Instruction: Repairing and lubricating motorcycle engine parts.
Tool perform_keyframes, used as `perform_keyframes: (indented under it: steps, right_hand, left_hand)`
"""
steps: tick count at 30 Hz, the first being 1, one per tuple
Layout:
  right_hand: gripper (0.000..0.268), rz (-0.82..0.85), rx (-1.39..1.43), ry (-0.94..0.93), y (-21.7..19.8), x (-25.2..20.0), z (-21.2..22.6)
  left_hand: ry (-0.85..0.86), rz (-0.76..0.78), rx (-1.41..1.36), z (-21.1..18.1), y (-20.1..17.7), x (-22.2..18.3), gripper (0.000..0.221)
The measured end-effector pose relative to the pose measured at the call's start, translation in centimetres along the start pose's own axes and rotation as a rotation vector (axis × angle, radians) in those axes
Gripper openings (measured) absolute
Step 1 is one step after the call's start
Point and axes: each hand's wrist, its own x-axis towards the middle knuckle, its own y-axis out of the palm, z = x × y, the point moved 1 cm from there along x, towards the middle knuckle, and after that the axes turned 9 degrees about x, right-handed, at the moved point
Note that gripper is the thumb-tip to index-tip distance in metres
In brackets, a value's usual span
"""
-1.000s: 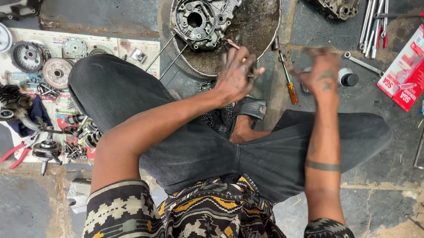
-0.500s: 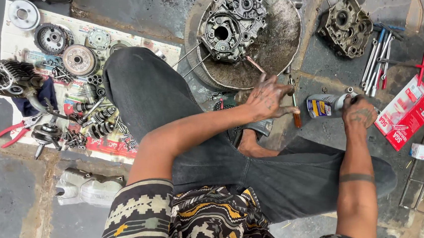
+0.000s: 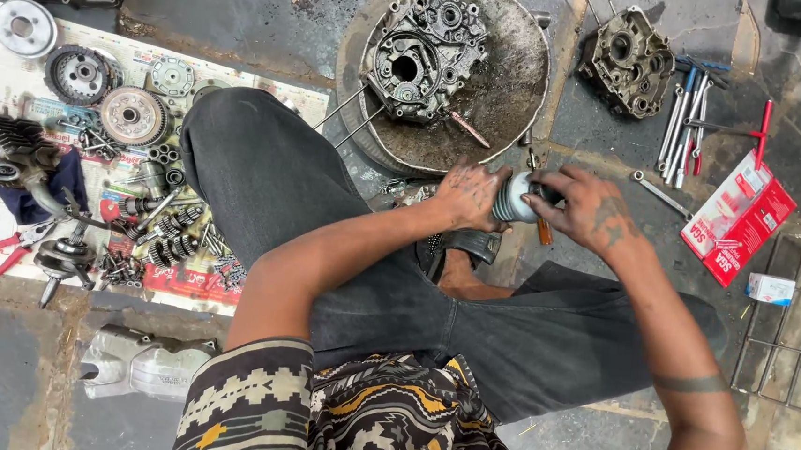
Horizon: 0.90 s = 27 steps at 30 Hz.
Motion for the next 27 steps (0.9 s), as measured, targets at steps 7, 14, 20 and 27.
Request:
perform_keyframes:
  steps: [7,14,20,27]
  right_hand:
    - [0.049,0.044,0.101,0.318,7.2,-0.5,2.1]
    - [0.043,0.126,0.063,0.347,8.5,-1.9,0.9]
    - [0.057,0.141,0.115,-0.02,5.6,-1.6,1.7]
    - [0.041,0.285,-0.04,0.175,6.3,-2.1,-0.2]
  left_hand:
    - [0.001,0.068,0.178,3.2,6.1,-0.6,0.085]
    - [0.038,0.114,0.146,4.5,9.6,-0.1,0.096]
    - [0.139,0.108,0.196,6.1,14.1,2.5,0.102]
    - [0.052,0.314,0.224,3.7,9.7,1.9,0.088]
